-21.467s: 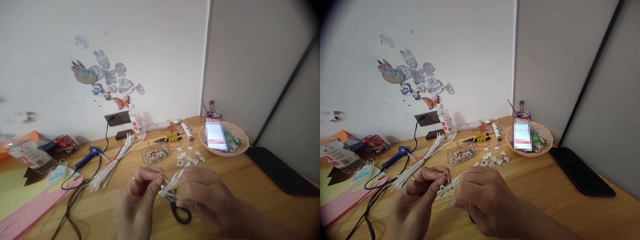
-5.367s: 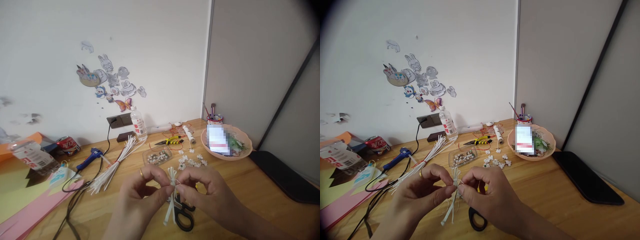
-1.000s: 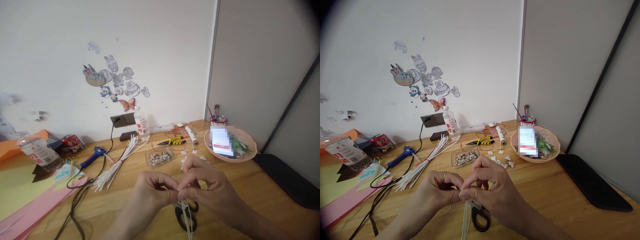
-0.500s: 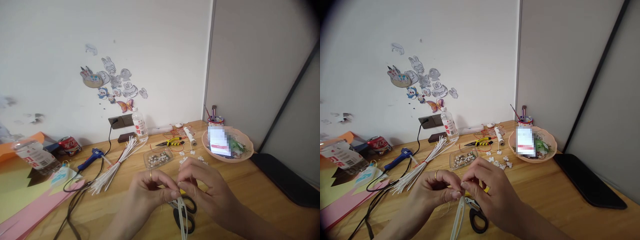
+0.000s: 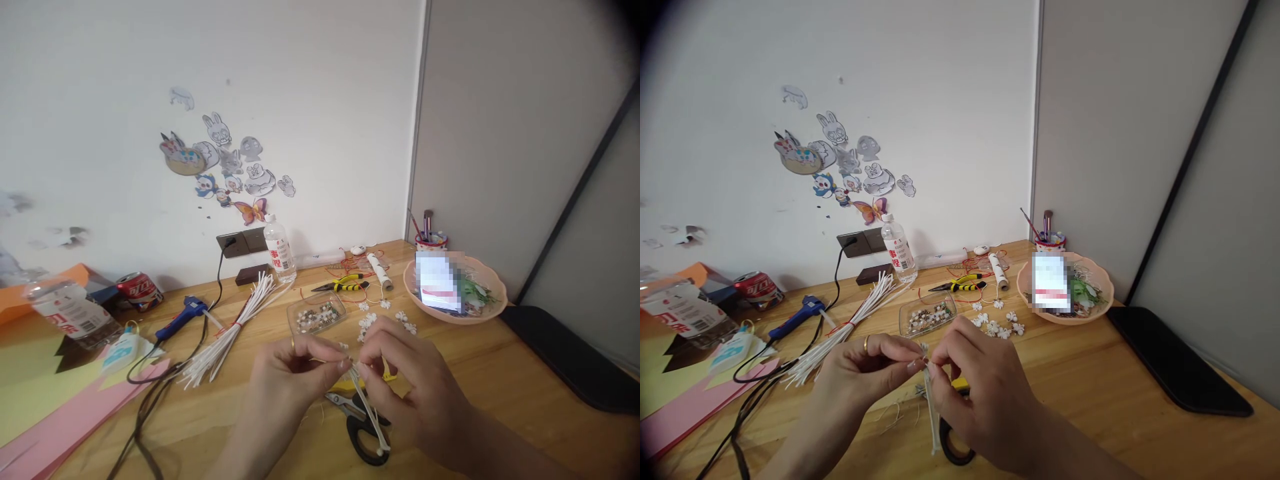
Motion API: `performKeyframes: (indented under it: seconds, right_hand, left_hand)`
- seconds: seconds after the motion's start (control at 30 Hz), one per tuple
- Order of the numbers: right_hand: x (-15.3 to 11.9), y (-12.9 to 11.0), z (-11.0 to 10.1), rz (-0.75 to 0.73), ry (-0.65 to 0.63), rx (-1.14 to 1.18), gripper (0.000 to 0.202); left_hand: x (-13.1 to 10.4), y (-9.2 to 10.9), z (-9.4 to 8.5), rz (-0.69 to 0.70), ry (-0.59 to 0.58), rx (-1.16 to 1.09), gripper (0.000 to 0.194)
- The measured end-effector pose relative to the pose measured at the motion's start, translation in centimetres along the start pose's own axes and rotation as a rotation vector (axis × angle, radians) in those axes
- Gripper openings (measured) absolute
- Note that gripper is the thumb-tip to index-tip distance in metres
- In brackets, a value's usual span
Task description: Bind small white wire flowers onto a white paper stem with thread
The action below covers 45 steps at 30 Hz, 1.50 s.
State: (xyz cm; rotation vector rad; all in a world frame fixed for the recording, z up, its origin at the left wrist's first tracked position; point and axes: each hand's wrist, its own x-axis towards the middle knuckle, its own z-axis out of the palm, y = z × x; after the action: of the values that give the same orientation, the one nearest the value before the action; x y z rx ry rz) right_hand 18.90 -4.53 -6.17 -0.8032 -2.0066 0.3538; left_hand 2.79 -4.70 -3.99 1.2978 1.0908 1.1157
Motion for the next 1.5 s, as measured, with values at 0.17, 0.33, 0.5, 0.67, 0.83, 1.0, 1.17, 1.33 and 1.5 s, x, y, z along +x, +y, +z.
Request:
performKeyframes:
  seconds: [0.17, 0.33, 0.5, 0.67, 0.83, 1.0, 1.17, 1.33, 1.5]
  right_hand:
    - [0.0, 0.0, -0.1, -0.053, -0.004, 0.009, 0.014]
    - [0.4, -0.3, -0.6, -0.051, 0.022, 0.133, 0.026]
    - [0.7, -0.4, -0.5, 0.070, -0.032, 0.176, 0.023]
    - [0.8, -0.4, -0.4, 0.140, -0.037, 0.177, 0.015]
    - [0.9, -0.3, -0.5, 0.167, -0.043, 0.194, 0.011]
    - [0.9, -0.1, -0.2, 0.130, -0.016, 0.135, 0.014]
    - [0.6, 0.1, 0.2, 0.021, 0.062, 0.054, 0.013]
    - [0.6, 0.1, 0.1, 0.023, 0.051, 0.068, 0.013]
    - [0.8, -0.1, 0.1, 0.039, 0.056, 0.108, 0.015]
  left_hand:
    - [-0.2, 0.2, 0.1, -0.026, -0.042, -0.024, 0.008]
    - [-0.3, 0.5, 0.1, 0.009, -0.101, -0.013, 0.012]
    - [-0.5, 0.1, 0.3, 0.161, -0.091, 0.099, 0.012]
    - [-1.0, -0.5, 0.6, 0.450, 0.005, 0.260, 0.017]
    - [-1.3, -1.1, 0.4, 0.671, 0.037, 0.432, 0.024]
    - [-1.3, -1.6, 0.1, 0.759, 0.018, 0.564, 0.026]
    - [-1.3, -1.8, 0.0, 0.810, 0.039, 0.663, 0.028]
    - [-1.2, -1.7, 0.1, 0.834, 0.072, 0.738, 0.029]
    - [-1.4, -1.8, 0.0, 0.871, 0.044, 0.741, 0.032]
